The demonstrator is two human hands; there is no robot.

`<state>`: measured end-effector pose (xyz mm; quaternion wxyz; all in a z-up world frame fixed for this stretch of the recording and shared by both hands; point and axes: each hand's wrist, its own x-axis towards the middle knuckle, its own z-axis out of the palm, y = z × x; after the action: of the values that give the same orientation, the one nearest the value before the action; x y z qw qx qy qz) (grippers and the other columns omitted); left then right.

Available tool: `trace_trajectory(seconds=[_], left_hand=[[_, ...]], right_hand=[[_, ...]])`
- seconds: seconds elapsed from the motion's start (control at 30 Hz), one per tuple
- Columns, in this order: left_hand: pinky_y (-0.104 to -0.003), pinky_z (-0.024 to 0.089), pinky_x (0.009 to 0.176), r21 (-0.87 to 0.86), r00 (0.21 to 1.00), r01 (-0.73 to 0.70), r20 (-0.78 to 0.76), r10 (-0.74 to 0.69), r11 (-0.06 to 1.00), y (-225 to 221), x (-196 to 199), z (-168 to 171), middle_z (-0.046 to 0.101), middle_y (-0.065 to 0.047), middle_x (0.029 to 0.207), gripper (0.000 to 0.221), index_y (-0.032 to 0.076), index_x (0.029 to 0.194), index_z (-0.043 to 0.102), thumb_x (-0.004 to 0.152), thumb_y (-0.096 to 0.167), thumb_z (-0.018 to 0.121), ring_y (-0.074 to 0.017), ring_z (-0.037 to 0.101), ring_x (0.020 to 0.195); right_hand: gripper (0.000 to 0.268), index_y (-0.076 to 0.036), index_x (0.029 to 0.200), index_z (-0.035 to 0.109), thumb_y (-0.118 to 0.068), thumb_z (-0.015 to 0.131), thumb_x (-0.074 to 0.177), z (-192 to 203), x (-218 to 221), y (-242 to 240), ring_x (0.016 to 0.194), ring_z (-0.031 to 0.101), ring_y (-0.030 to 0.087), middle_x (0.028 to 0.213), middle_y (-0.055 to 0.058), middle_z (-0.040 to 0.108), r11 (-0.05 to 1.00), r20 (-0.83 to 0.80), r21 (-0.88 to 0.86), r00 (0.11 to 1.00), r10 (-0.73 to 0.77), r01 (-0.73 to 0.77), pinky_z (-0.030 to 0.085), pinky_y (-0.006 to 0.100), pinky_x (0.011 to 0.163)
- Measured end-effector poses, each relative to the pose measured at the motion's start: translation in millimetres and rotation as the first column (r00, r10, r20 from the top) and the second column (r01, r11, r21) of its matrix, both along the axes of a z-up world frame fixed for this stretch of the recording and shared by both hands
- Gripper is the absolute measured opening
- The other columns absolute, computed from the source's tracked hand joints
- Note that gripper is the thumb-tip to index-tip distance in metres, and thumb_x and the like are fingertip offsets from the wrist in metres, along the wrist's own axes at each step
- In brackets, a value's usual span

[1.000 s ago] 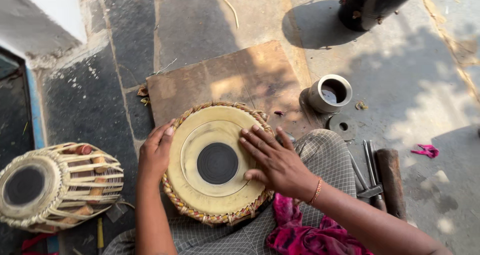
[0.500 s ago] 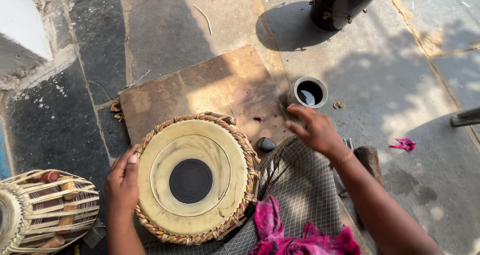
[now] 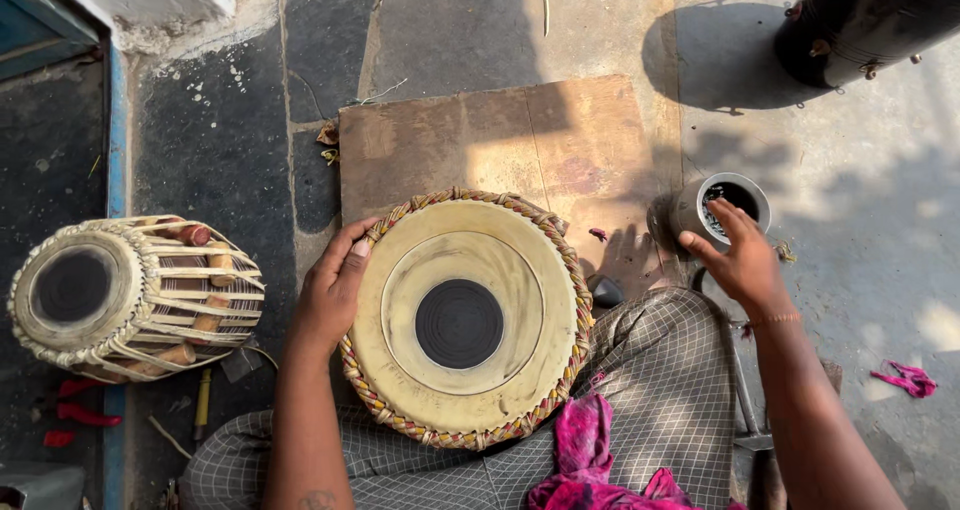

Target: The person rubs and applies a dark substance to the center of a drum head by hand, then uses a pink cloth to wipe the surface while seated on the floor.

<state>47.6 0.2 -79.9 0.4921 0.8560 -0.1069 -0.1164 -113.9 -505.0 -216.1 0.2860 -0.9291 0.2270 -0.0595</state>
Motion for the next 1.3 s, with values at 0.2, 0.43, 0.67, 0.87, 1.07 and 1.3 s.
trace_trajectory(seconds=[0.2,0.43,0.67,0.87,1.07,1.3], left_hand=[[-0.039,0.051,0.099,0.077,1.000,-0.014,0.027,0.012,0.997,-3,1,3,0.072,-0.010,0.129,0.039,0.023,0.137,0.061,0.105,0.040,0.047,-0.0273,0.068,0.121],[-0.040,0.053,0.095,0.115,0.996,-0.082,-0.007,0.084,0.990,-3,-6,-1,0.072,-0.009,0.126,0.038,0.024,0.135,0.061,0.103,0.041,0.048,-0.0289,0.069,0.115],[-0.043,0.053,0.096,0.098,0.986,-0.024,0.165,0.008,0.995,3,3,-15,0.071,-0.011,0.128,0.037,0.017,0.133,0.062,0.105,0.037,0.049,-0.0324,0.068,0.116],[-0.044,0.051,0.095,0.097,0.982,-0.106,0.166,0.089,0.990,-1,-5,-12,0.070,-0.012,0.126,0.036,0.015,0.130,0.065,0.103,0.033,0.051,-0.0339,0.066,0.116],[-0.042,0.053,0.097,0.027,0.964,-0.007,0.267,-0.001,1.000,4,4,-23,0.073,-0.014,0.123,0.034,0.011,0.130,0.064,0.106,0.031,0.053,-0.0330,0.069,0.115],[-0.043,0.052,0.096,0.088,0.987,-0.060,0.151,0.046,0.994,0,-3,-7,0.071,-0.011,0.126,0.037,0.016,0.132,0.064,0.104,0.036,0.050,-0.0306,0.068,0.116]], right_hand=[[0.086,-0.005,0.158,0.038,-0.054,0.062,0.091,118,-60,164,0.156,0.031,0.032,0.168,0.015,0.034,0.885,0.354,0.210,0.876,0.326,-0.415,0.027,0.046,0.124],[0.094,-0.005,0.161,0.027,-0.072,0.034,0.094,143,-70,245,0.158,0.016,0.031,0.170,0.014,0.025,0.846,0.120,-0.264,0.854,0.506,-0.464,0.003,0.048,0.125],[0.090,-0.010,0.160,0.030,-0.072,0.025,0.096,145,-100,262,0.159,0.017,0.023,0.169,0.008,0.029,0.708,-0.015,-0.359,0.762,0.647,-0.608,-0.002,0.052,0.127],[0.097,0.002,0.157,0.029,-0.074,0.020,0.096,147,-105,279,0.155,0.017,0.033,0.165,0.021,0.026,0.744,0.060,-0.402,0.796,0.602,-0.533,-0.002,0.052,0.123],[0.090,-0.006,0.160,0.029,-0.071,0.025,0.098,145,-80,266,0.159,0.019,0.021,0.169,0.008,0.028,0.745,0.036,-0.369,0.792,0.609,-0.556,-0.001,0.049,0.127],[0.091,-0.005,0.160,0.028,-0.072,0.022,0.098,151,-8,240,0.158,0.016,0.026,0.169,0.012,0.026,0.758,-0.008,-0.329,0.804,0.594,-0.563,0.003,0.047,0.124]])
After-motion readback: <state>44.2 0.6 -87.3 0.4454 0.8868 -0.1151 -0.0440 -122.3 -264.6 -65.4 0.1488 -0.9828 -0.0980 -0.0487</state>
